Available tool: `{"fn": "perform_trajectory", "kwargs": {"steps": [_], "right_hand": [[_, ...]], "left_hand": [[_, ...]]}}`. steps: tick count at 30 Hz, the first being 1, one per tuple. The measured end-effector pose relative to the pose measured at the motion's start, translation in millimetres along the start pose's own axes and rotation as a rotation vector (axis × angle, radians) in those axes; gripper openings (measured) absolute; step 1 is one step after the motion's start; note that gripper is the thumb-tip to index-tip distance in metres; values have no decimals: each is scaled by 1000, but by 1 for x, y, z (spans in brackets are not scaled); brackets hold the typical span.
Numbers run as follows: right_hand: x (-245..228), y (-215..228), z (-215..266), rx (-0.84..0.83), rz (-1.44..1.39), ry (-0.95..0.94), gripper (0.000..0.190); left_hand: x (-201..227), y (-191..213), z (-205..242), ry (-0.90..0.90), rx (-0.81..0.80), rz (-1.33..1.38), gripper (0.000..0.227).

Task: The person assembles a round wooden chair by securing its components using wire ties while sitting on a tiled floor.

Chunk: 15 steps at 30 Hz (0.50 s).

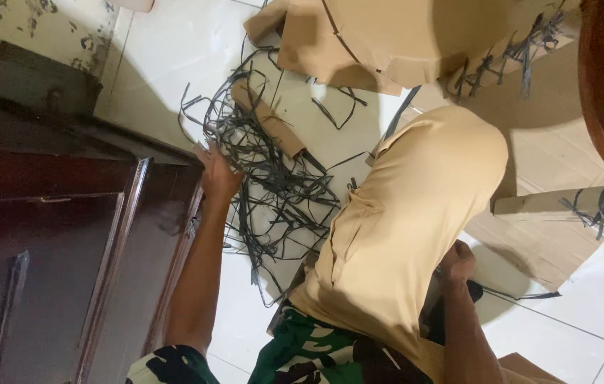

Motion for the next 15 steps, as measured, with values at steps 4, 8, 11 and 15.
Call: {"fn": "perform_trajectory", "kwargs": {"steps": [4,8,11,15], "right_hand": [[15,-9,-12,55,18,44,37],[-4,0,2,-136,78,213,38],[44,-22,-44,36,-116,14,26],[16,-14,-18,11,-330,49,25]], "left_hand": [[-13,14,15,41,37,-269,91],[-32,20,1,81,15,-334,83],[4,54,1,-44,49,-263,68],[-6,37,-39,-208,-68,-319,51]]}}
Point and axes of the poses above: each hand's wrist, its own z-axis away from the middle knuckle, its own y-axis out of the back of the hand, x = y × z, the point moved 4 cm from there along -z, towards the middle knuckle, and after that the axes turned 7 degrees about x, right-handed, at the moved point
